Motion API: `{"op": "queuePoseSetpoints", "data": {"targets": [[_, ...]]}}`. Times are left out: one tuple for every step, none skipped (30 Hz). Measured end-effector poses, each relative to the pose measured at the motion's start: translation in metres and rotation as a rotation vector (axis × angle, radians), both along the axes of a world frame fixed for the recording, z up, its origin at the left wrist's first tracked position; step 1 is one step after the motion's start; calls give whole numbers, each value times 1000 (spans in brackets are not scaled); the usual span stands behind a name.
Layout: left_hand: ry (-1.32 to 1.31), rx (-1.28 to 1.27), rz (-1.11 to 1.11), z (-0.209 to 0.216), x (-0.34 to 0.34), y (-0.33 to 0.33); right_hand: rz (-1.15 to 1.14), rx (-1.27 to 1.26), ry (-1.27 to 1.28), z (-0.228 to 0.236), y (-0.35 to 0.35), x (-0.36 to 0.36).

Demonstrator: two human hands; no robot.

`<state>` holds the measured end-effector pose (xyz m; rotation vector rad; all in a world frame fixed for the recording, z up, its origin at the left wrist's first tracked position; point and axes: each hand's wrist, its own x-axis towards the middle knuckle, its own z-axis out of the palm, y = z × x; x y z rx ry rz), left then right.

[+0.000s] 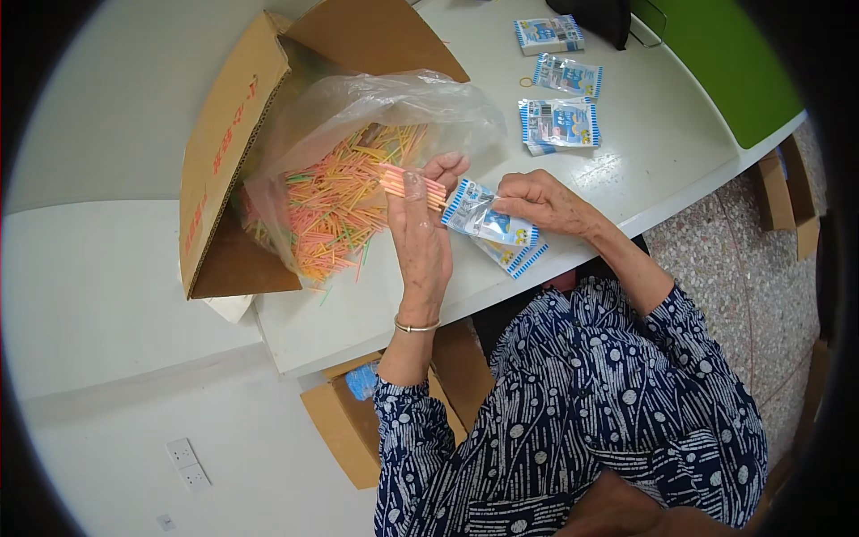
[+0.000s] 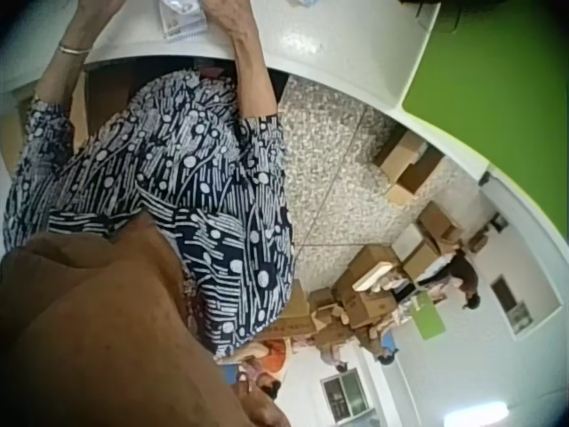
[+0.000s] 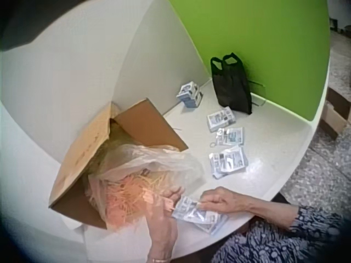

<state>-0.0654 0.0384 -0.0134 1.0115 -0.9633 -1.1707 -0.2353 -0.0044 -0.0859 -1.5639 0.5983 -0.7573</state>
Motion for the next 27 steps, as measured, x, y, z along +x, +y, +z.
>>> {"op": "queuePoseSetpoints", "data": {"targets": [[13, -3, 11, 0, -1, 1, 1, 1, 2, -1, 0, 0], [14, -2, 11, -1, -2, 1, 11, -66, 9, -2, -1, -1], [16, -1, 13, 0, -3, 2, 22, -133, 17, -2, -1, -1], [18, -1, 14, -1, -4, 2, 24, -132, 18, -2, -2, -1], [19, 1, 14, -1, -4, 3, 39, -183, 4, -2, -3, -2], [1, -1, 6, -2, -4, 3, 55, -234, -11, -2, -4, -2], [-18, -3, -3, -2, -4, 3, 56, -233, -11, -2, -4, -2], [-18, -2, -3, -3, -5, 4, 56, -233, 4, -1, -4, -2], [-39, -5, -11, -4, -6, 5, 55, -232, 18, -2, -4, -3], [-60, -8, -18, -6, -7, 6, 54, -230, 19, -4, -4, -3], [-60, -6, -19, -8, -8, 7, 47, -268, 6, -6, -5, -2], [-85, -13, -11, -11, -8, 8, 40, -307, -6, -6, -5, -2], [-111, -20, -3, -13, -7, 9, 39, -307, -6, -6, -4, -3], [-111, -20, -3, -15, -6, 10, 32, -292, -2, -5, -3, -3], [-160, -20, 1, -18, -5, 12, 25, -276, 2, -6, -2, -3], [-209, -19, 4, -20, -4, 13, 24, -276, 2, -6, -2, -3], [-209, -19, 3, -23, -3, 13, 16, -287, -8, -7, -2, -3], [-196, -22, 6, -25, -3, 14, 8, -298, -18, -7, -2, -3], [-183, -25, 9, -26, -3, 14, 8, -298, -18, -6, -2, -2], [-184, -26, 9, -26, -4, 15, 7, -304, 2, -5, -1, -2], [-234, -36, 9, -25, -6, 16, 6, -311, 22, -5, -1, -2], [-284, -47, 10, -24, -6, 16, 5, -312, 21, -5, -1, -2], [-285, -48, 10, -24, -6, 17, -6, -313, 16, -5, 0, -2], [-331, -56, 4, -25, -4, 18, -17, -313, 10, -6, 0, -3], [-378, -65, -2, -25, -4, 19, -18, -313, 9, -5, 0, -3], [-379, -65, -2, -22, -3, 21, -26, -319, 7, -5, -1, -3], [-435, -71, 4, -16, -3, 23, -37, -324, 5, -5, -1, -4]]}}
